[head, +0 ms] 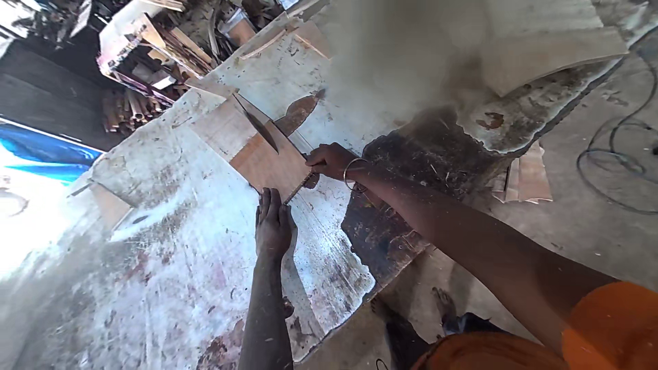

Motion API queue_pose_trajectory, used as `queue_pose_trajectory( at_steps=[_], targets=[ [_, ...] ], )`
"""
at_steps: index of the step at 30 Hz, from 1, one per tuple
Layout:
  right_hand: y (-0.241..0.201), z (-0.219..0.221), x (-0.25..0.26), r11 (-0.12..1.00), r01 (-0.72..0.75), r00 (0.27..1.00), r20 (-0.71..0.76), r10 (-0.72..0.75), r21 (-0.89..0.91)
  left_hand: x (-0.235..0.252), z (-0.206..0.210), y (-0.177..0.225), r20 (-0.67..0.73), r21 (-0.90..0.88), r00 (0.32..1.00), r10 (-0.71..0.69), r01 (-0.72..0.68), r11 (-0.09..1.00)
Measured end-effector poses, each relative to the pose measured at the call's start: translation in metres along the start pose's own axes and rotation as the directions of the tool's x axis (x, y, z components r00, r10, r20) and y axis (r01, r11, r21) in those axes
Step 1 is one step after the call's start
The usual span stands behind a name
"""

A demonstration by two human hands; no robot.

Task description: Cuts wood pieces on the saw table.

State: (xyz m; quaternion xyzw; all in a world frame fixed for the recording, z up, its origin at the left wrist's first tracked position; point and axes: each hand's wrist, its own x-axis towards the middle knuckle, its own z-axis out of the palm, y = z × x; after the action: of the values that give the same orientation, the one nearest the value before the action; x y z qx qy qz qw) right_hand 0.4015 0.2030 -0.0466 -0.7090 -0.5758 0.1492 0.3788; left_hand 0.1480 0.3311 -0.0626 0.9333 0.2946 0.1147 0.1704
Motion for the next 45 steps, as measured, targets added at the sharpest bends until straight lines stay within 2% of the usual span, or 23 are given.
queue_pose_trajectory(
  at_steps=[9,16,19,24,32,34,35,37,38,39,41,44,45],
  targets=[
    [0.016,-0.002,0.049,0.997,-0.071,0.997,0.023,0.07,0.039,0.048,0.0,-0.02,0.0,0.044,0.999,-0.046,0.046,0.998],
    [0.023,0.0,0.069,0.998,-0.057,0.998,-0.008,0.057,0.035,0.065,0.0,-0.03,-0.01,0.048,0.999,-0.032,0.033,0.998],
    [0.023,0.001,0.079,0.998,-0.058,0.996,-0.065,0.057,-0.003,0.076,-0.007,-0.029,0.001,0.039,0.999,-0.047,0.047,0.998],
    [0.014,0.002,0.085,0.987,-0.161,0.98,-0.119,0.159,-0.005,0.087,-0.009,-0.033,0.02,0.052,0.997,-0.072,0.071,0.996],
    [0.023,0.003,0.104,0.971,-0.234,0.954,-0.201,0.22,-0.047,0.099,-0.02,-0.033,0.073,-0.024,0.994,-0.084,0.086,0.996],
    [0.015,0.001,0.109,0.913,-0.39,0.886,-0.321,0.336,-0.12,0.11,-0.022,-0.034,0.103,0.0,0.99,-0.1,0.1,0.995],
    [0.012,0.002,0.113,0.861,-0.49,0.818,-0.415,0.399,-0.137,0.119,-0.023,-0.037,0.106,0.015,0.987,-0.117,0.116,0.993],
    [0.009,0.002,0.127,0.798,-0.603,0.659,-0.571,0.49,-0.01,0.137,-0.034,-0.053,0.101,0.04,0.984,-0.146,0.143,0.989],
    [0.013,0.002,0.125,0.819,-0.569,0.625,-0.606,0.493,0.079,0.142,-0.04,-0.066,0.104,0.045,0.985,-0.138,0.134,0.99],
    [0.018,0.0,0.116,0.855,-0.491,0.628,-0.613,0.479,0.165,0.142,-0.045,-0.077,0.11,0.045,0.987,-0.116,0.111,0.993],
    [0.012,-0.015,0.072,0.872,-0.4,0.69,-0.532,0.49,0.284,0.127,-0.049,-0.091,0.118,0.03,0.991,-0.07,0.067,0.997],
    [-0.053,-0.036,-0.019,0.807,-0.516,0.757,-0.288,0.587,0.288,0.065,-0.039,-0.083,0.013,-0.022,0.998,-0.057,0.057,0.998],
    [-0.055,-0.034,-0.055,0.827,-0.498,0.788,-0.262,0.557,0.261,0.034,-0.034,-0.07,0.001,-0.031,0.998,-0.06,0.06,0.998]
  ],
)
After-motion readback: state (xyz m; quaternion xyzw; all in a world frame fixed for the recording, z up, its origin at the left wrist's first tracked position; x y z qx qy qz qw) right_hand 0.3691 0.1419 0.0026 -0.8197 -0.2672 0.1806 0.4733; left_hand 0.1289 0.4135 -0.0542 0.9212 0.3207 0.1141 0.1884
